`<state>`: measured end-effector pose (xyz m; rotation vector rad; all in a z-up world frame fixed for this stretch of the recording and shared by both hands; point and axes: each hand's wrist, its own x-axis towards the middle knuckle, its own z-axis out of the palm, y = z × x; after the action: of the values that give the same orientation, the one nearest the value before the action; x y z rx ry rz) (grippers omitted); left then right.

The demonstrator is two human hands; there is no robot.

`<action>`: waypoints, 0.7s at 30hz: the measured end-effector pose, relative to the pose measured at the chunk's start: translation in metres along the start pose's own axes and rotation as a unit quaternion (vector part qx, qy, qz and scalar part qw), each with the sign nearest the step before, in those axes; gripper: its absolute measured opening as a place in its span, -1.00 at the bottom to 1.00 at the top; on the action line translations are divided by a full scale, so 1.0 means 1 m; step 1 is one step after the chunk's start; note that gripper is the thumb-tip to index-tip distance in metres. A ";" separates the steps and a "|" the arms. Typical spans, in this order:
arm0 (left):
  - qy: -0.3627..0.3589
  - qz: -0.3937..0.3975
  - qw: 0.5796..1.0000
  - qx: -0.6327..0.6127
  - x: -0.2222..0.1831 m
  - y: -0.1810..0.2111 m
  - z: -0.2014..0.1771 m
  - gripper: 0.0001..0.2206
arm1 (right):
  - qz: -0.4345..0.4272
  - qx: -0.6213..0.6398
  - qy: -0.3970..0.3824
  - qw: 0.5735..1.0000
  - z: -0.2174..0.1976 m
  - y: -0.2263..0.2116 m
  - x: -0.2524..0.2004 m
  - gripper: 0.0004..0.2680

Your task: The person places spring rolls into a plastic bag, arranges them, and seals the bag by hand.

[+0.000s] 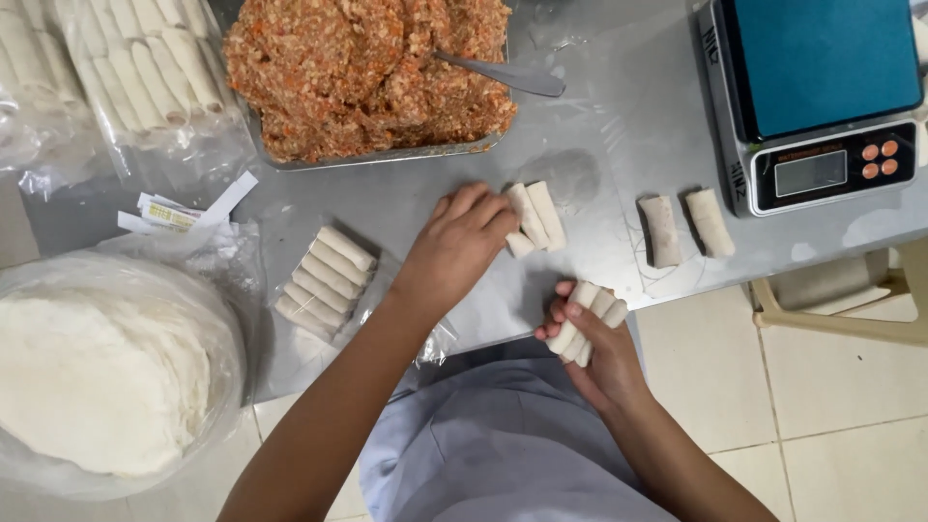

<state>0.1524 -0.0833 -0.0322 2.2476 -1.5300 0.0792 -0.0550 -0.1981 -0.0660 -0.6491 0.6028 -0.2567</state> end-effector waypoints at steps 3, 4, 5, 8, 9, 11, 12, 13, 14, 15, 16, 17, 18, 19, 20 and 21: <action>-0.083 -0.047 0.988 -0.118 -0.006 0.008 -0.007 -0.88 | 0.031 -0.017 0.032 0.999 0.021 -0.009 -0.001 -0.75; -0.101 -0.134 0.959 -0.226 -0.009 0.017 -0.013 -0.83 | 0.046 -0.031 0.057 0.997 0.030 -0.013 -0.003 -0.74; -0.118 -0.219 0.911 -0.330 -0.010 0.025 -0.020 -0.77 | 0.061 -0.046 0.082 0.994 0.040 -0.017 -0.004 -0.73; -0.093 -0.251 0.878 -0.396 -0.027 0.045 -0.013 -0.71 | 0.043 -0.043 0.083 0.995 0.074 -0.033 -0.009 -0.78; -0.092 -0.251 0.878 -0.397 -0.029 0.052 -0.016 -0.71 | 0.043 -0.045 0.082 0.995 0.071 -0.028 -0.007 -0.78; -0.053 -0.248 0.897 -0.361 -0.036 0.069 -0.023 -0.69 | 0.009 -0.052 0.088 0.995 0.064 -0.017 -0.006 -0.84; -0.053 -0.254 0.895 -0.362 -0.037 0.074 -0.025 -0.69 | 0.016 -0.054 0.088 0.995 0.063 -0.019 -0.008 -0.84; -0.053 -0.231 0.898 -0.370 -0.036 0.076 -0.027 -0.70 | 0.005 -0.054 0.083 0.995 0.064 -0.022 -0.006 -0.84; -0.052 -0.208 0.901 -0.377 -0.034 0.079 -0.029 -0.70 | -0.005 -0.053 0.078 0.995 0.064 -0.025 -0.005 -0.85; -0.049 -0.206 0.903 -0.375 -0.026 0.074 -0.037 -0.70 | -0.008 -0.054 0.075 0.996 0.057 -0.024 -0.004 -0.85; -0.080 -0.191 0.893 -0.400 -0.018 0.069 -0.045 -0.71 | -0.011 -0.056 0.080 0.995 0.049 -0.024 -0.002 -0.84; -0.116 -0.174 0.881 -0.425 -0.011 0.065 -0.053 -0.72 | -0.013 -0.055 0.088 0.995 0.041 -0.021 -0.003 -0.82; -0.117 -0.172 0.882 -0.423 0.001 0.051 -0.040 -0.72 | -0.015 -0.053 0.088 0.995 0.041 -0.025 -0.004 -0.82; -0.086 -0.149 0.919 -0.356 0.011 0.038 -0.027 -0.77 | -0.014 -0.058 0.090 0.994 0.040 -0.027 -0.005 -0.80; -0.054 -0.124 0.949 -0.286 0.021 0.026 -0.014 -0.76 | -0.012 -0.063 0.092 0.994 0.040 -0.030 -0.007 -0.77; -0.052 -0.120 0.950 -0.283 0.021 0.019 -0.003 -0.76 | -0.017 -0.061 0.090 0.994 0.038 -0.031 -0.009 -0.77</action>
<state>0.1442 -0.1065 -0.0178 1.9614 -1.1241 -0.4937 -0.0408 -0.1993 -0.0182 -0.7605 0.7854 -0.3142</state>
